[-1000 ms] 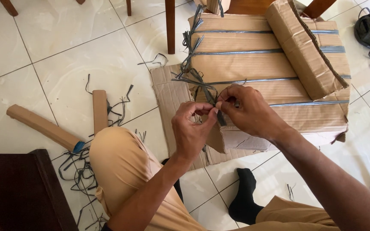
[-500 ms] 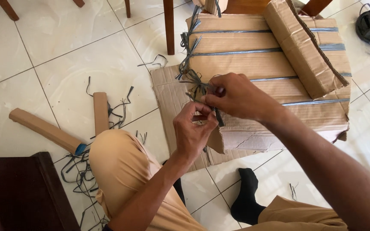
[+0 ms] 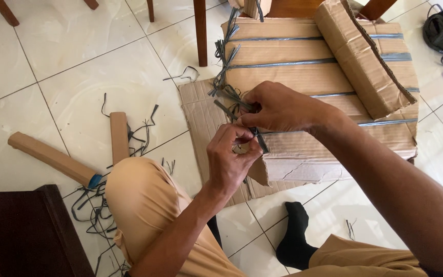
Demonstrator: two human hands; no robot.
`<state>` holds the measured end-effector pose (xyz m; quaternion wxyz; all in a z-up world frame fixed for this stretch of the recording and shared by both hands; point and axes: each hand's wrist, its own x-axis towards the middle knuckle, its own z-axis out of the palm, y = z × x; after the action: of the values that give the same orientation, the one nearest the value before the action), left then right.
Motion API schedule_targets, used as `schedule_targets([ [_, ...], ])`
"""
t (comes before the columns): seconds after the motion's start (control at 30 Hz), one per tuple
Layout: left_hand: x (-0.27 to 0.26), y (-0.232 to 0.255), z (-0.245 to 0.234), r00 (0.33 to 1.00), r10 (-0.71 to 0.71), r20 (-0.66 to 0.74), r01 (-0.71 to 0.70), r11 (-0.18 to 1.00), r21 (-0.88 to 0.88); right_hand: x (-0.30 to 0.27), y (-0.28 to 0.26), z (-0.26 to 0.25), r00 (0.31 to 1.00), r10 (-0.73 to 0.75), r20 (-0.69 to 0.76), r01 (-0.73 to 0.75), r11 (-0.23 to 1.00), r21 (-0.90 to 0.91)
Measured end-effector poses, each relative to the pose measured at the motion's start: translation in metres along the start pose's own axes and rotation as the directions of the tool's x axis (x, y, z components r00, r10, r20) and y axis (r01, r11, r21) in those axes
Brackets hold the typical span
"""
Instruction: Wrapping a wooden chair with cardboard and plastic ties for shipping or storage.
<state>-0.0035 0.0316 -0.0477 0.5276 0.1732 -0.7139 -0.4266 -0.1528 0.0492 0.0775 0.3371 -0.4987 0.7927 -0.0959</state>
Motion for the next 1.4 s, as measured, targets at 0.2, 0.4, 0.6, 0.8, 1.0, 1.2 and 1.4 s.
schedule_targets([
  [0.2,0.005,0.004,0.0,0.999,0.008,0.036,-0.01,0.999,0.044,-0.013,0.022,0.017,0.946,-0.086,-0.311,0.062,0.994,-0.085],
  [0.4,0.008,0.01,-0.007,0.993,0.008,0.122,-0.021,0.994,0.106,-0.02,0.064,0.035,0.829,-0.203,-0.522,0.209,0.977,-0.048],
  [0.6,0.004,0.01,-0.011,0.994,-0.059,0.097,0.06,0.998,-0.006,-0.025,0.063,0.038,0.818,-0.188,-0.543,0.223,0.975,-0.002],
  [0.8,0.009,0.012,-0.012,0.986,-0.086,0.146,0.087,0.996,0.0,-0.028,0.062,0.042,0.797,-0.2,-0.569,0.255,0.967,0.017],
  [1.0,0.013,0.021,-0.017,0.978,0.013,0.207,-0.05,0.983,0.176,-0.023,0.063,0.052,0.68,-0.301,-0.669,0.318,0.943,-0.101],
  [1.2,0.021,0.028,-0.024,0.958,-0.013,0.286,-0.06,0.968,0.245,-0.01,0.06,0.061,0.596,-0.302,-0.744,0.261,0.949,-0.176],
  [1.4,0.012,0.022,-0.025,0.95,-0.097,0.296,0.053,0.987,0.152,-0.02,0.071,0.052,0.648,-0.321,-0.691,0.328,0.936,-0.127],
])
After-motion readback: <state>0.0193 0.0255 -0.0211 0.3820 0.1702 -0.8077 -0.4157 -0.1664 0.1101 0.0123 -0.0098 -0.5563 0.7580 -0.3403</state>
